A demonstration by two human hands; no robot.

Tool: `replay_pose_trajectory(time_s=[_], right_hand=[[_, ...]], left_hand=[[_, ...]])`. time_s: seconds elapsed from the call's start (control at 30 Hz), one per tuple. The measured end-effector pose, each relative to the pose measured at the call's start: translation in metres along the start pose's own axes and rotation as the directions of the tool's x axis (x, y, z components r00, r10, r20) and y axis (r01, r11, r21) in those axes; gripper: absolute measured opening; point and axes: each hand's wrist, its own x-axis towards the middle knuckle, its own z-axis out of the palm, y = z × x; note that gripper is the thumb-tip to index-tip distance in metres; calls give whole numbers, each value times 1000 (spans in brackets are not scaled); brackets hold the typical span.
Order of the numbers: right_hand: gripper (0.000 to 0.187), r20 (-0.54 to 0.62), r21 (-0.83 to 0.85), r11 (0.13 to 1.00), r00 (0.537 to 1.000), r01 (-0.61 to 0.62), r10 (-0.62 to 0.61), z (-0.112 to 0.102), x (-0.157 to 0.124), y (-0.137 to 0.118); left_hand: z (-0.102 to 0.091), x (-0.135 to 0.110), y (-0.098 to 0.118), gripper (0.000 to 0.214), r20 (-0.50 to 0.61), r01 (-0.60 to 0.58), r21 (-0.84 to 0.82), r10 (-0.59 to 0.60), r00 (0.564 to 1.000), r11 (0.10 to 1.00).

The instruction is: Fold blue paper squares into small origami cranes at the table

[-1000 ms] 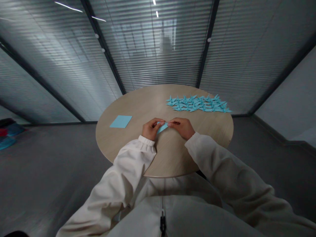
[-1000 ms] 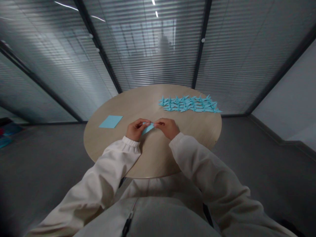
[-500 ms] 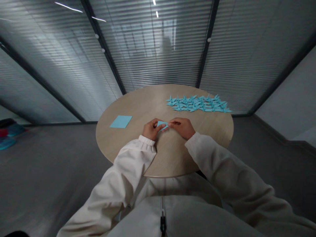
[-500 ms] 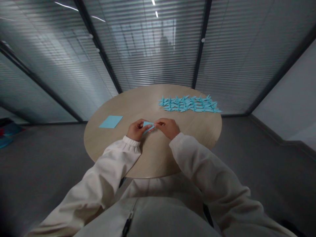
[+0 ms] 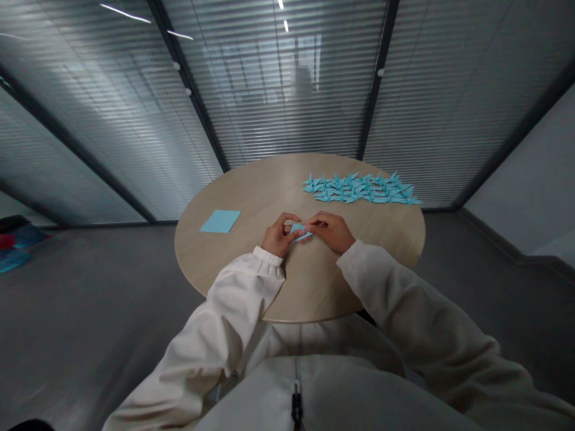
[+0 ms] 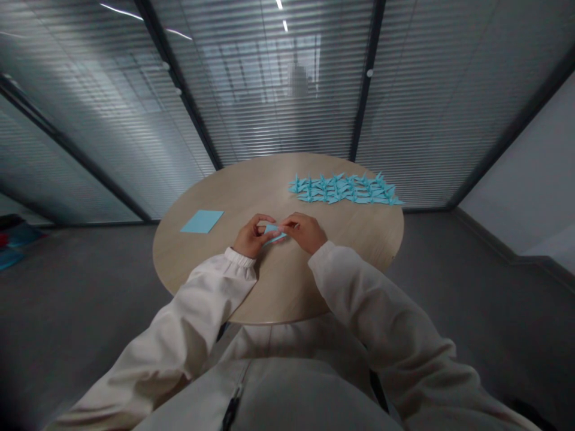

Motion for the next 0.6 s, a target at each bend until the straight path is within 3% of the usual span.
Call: replay_pose_trajectory(time_s=[0.2,0.6], right_hand=[[19,-44,0,1000,999,10,-10,-1,0,0],[11,-3,-41,998,999,52,-52,1,-2,-4]], left_hand=[[2,2,2,43,65,61,-124,-53,996,990],[3,-3,7,34,139,83,-18,-80,987,996]])
